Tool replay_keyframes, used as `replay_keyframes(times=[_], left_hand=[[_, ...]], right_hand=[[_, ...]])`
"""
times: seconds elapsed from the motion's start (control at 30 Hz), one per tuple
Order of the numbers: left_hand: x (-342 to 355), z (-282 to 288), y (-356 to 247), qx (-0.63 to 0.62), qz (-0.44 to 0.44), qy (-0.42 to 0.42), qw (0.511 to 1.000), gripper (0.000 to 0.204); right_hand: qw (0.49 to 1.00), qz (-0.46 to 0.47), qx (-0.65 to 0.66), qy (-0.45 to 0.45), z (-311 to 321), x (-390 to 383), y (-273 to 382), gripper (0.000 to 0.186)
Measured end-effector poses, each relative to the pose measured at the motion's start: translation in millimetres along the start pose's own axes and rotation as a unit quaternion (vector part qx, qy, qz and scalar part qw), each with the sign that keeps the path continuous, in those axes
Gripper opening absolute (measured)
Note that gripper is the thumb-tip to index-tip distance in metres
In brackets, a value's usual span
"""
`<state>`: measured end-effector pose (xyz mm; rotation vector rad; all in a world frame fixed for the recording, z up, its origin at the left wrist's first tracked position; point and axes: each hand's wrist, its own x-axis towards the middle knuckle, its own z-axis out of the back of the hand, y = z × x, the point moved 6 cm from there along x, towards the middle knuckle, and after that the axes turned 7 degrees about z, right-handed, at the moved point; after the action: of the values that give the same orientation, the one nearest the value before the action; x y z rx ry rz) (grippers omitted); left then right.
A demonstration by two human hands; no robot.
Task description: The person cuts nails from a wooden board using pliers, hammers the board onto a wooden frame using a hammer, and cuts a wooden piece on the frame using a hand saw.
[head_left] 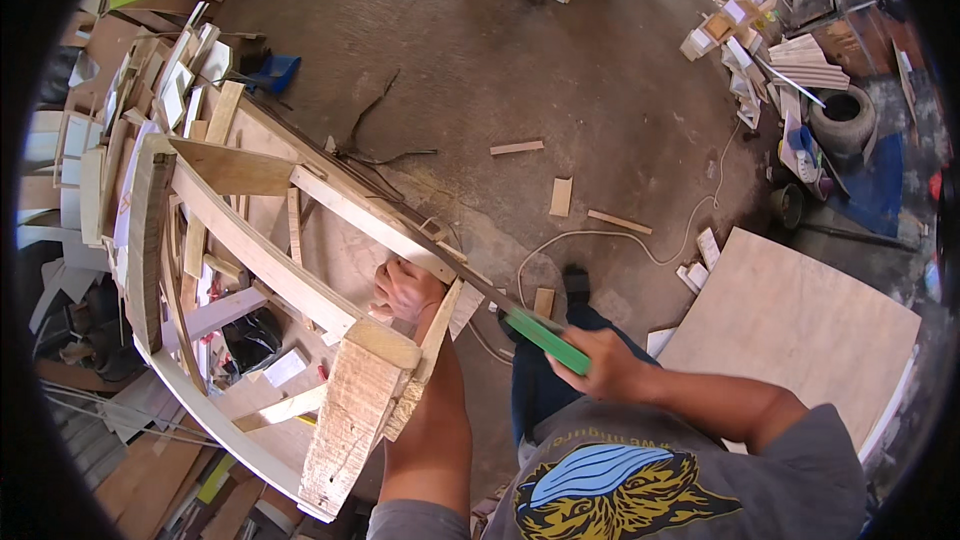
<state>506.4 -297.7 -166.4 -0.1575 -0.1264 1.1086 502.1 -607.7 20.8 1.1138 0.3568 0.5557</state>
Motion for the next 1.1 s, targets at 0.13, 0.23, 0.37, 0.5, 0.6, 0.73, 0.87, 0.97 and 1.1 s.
replay_keyframes(times=[0.13, 0.23, 0.37, 0.5, 0.6, 0.73, 0.87, 0.97, 1.1], left_hand=[[-1, 1, -5, -0.009, 0.009, 0.007, 1.0, 0.024], [0, 3, 1, 0.001, 0.009, 0.006, 1.0, 0.024], [-2, 7, -6, 0.005, 0.016, 0.006, 1.0, 0.024], [-4, 6, -11, -0.002, 0.008, 0.01, 1.0, 0.024], [0, 3, 0, -0.005, 0.01, 0.006, 1.0, 0.025], [0, 0, 2, -0.011, 0.007, 0.006, 1.0, 0.027], [-4, 4, -12, -0.017, 0.02, 0.011, 1.0, 0.027], [-2, 8, -2, 0.003, 0.011, 0.006, 1.0, 0.026], [-3, 8, -6, 0.004, 0.008, 0.002, 1.0, 0.026]], right_hand=[[0.999, 0.001, -0.031, 0.005, -37, 50, -32, 0.015], [1.0, -0.003, -0.007, -0.011, -7, 6, -4, 0.016], [1.0, 0.015, 0.005, -0.013, -11, -3, -15, 0.016], [1.0, 0.011, -0.027, 0.006, -32, 31, -39, 0.014], [1.0, -0.015, 0.003, 0.001, -8, -4, -17, 0.015], [0.999, 0.032, -0.008, -0.014, -14, 16, -16, 0.017], [0.999, 0.013, -0.046, 0.011, -38, 37, -31, 0.019], [1.0, 0.003, -0.007, -0.009, -2, -22, -4, 0.023], [0.999, 0.005, -0.032, -0.011, -32, 17, -32, 0.021]])
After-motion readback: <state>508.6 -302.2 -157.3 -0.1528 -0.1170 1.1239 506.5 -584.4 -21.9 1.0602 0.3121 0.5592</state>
